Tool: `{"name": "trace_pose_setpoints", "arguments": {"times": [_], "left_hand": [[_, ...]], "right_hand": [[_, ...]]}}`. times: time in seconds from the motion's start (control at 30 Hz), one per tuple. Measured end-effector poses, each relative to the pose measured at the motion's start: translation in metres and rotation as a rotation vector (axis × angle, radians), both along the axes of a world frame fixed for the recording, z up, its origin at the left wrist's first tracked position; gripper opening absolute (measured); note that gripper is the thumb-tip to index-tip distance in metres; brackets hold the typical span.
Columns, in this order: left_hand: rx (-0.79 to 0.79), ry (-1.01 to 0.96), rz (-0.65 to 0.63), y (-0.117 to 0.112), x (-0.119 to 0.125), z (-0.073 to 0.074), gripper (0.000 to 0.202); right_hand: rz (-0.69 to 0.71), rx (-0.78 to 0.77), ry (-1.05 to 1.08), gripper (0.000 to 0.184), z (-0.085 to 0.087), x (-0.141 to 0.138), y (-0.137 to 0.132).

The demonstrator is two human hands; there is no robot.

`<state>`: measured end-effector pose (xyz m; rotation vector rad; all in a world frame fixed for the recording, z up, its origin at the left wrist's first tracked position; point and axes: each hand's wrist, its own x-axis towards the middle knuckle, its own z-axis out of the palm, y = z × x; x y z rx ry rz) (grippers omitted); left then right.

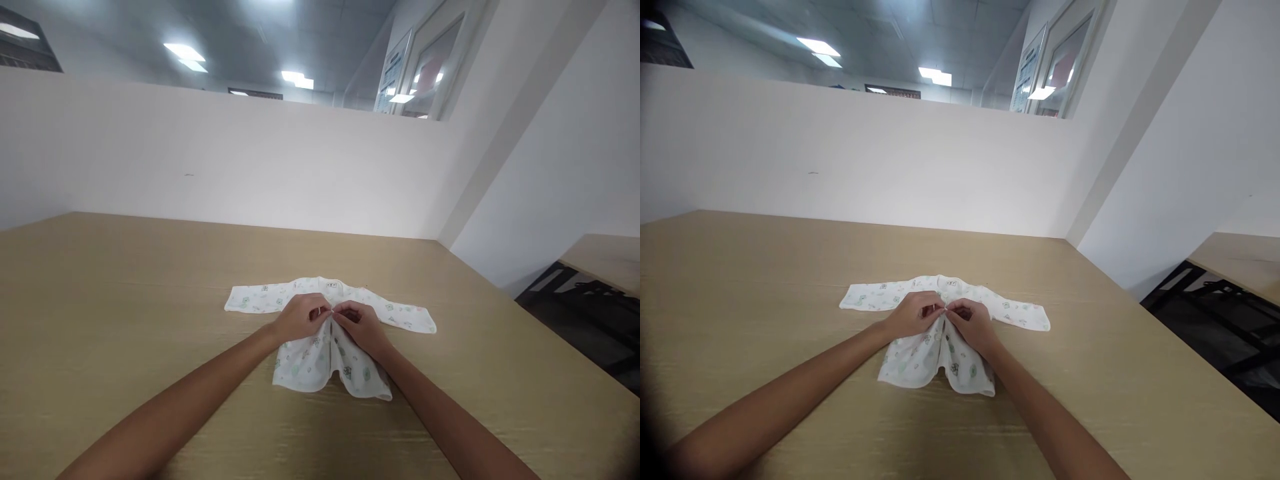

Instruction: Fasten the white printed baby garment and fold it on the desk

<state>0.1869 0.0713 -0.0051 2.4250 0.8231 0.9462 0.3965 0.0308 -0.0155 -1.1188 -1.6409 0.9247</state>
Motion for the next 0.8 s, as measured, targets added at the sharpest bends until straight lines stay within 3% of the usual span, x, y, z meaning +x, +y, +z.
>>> {"name": "trace_pose_setpoints", "arguments": {"times": [0.2,0.43,0.8], "left_hand": [[-0.117,-0.181,-0.053,0.001,-0.001,-0.003,0.017],[-0.241,-0.212,-0.025,0.005,0.001,-0.011,0.015],[-0.077,-0.14,0.042,0.004,0.003,-0.011,0.01]], "right_hand": [[-0.017,-0.066,0.052,0.031,-0.002,0.001,0.002],[-0.086,0.029,-0.184,0.025,-0.004,-0.002,0.003],[-0.133,0.121,-0.302,0.023,-0.01,-0.002,0.004]]}}
